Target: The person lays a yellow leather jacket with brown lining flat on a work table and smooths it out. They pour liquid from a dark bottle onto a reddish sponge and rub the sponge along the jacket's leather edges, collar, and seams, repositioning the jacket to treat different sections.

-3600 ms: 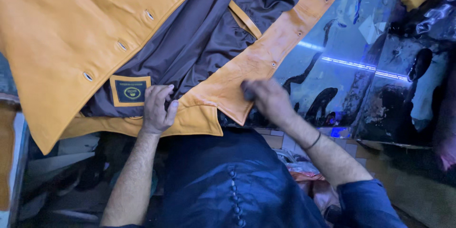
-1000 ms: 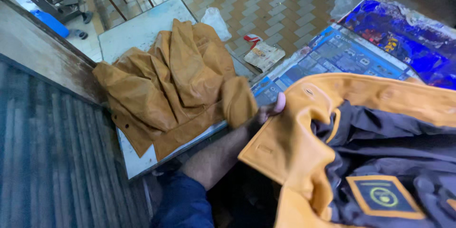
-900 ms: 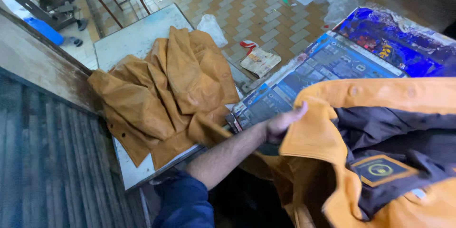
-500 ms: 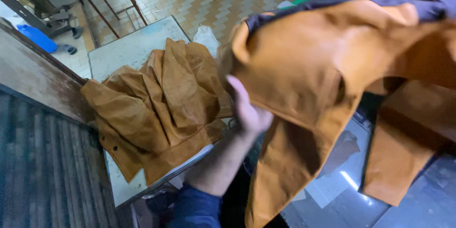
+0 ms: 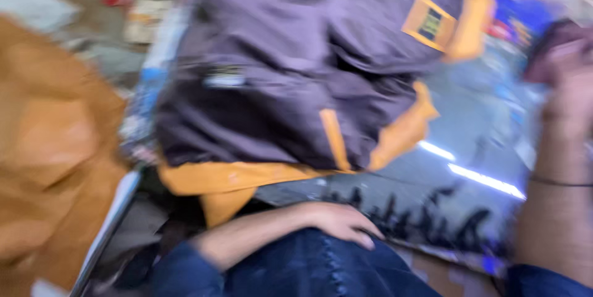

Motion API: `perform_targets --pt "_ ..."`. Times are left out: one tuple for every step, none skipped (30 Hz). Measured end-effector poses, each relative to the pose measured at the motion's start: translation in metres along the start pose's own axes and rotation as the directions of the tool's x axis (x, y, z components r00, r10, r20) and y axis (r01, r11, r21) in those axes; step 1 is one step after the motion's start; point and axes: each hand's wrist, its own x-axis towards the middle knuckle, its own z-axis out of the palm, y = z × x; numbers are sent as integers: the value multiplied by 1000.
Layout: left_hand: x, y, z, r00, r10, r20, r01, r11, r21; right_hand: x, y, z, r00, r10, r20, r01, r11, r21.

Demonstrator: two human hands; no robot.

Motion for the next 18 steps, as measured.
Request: perform_targets --pt "-22 4 0 979 -52 -199 54 999 3 -21 19 -20 1000 2 -23 -2 999 39" --pt "-40 11 1 895 -274 -351 194 949 -248 -53 39 -29 998 54 -37 -52 996 75" --pt "-59 19 -2 803 -266 -534 193 963 -190 -80 53 -32 992 117 -54 -110 987 114" --pt "-79 29 0 716 -181 -674 272 962 30 -114 66 -30 981 182 -73 -169 973 159" --pt "-94 39 -5 669 -45 -742 314 922 227 -139 73 -22 934 310 -179 -260 931 255" --pt "-106 45 -9 621 117 -775 362 834 416 -165 77 -18 917 389 -86 -342 879 333" --pt "-113 49 -15 583 161 -797 492 710 503 -183 79 -10 906 406 -119 -346 873 343" --pt "-120 51 -15 544 208 -813 611 566 553 -194 77 -4 893 444 -76 -386 840 381" --pt "-127 49 -15 476 258 -841 728 420 541 -204 75 4 870 493 -24 -440 797 414" --pt "-134 44 -16 410 311 -858 829 266 492 -204 70 11 890 453 50 -434 808 398" --pt "-140 36 -11 390 312 -866 835 275 476 -200 68 18 899 418 130 -434 814 385" --pt "-148 29 -3 368 309 -877 846 280 454 -194 65 28 899 382 217 -438 816 377" --pt "-155 21 4 340 316 -886 859 278 429 -184 65 36 900 370 230 -434 810 395" --pt "-154 11 12 408 172 -897 815 374 443 -173 67 47 905 347 244 -421 806 416" --pt "-156 5 21 478 27 -878 770 468 433 -161 70 59 916 331 227 -400 788 468" --pt "-154 0 32 509 -26 -860 749 506 428 -152 72 70 923 320 213 -384 764 519" --pt "-144 -5 42 535 -75 -841 730 543 416 -144 74 81 917 320 239 -399 768 500" --pt "-138 -7 49 477 -68 -876 762 528 374 -139 75 92 909 320 268 -413 773 481"
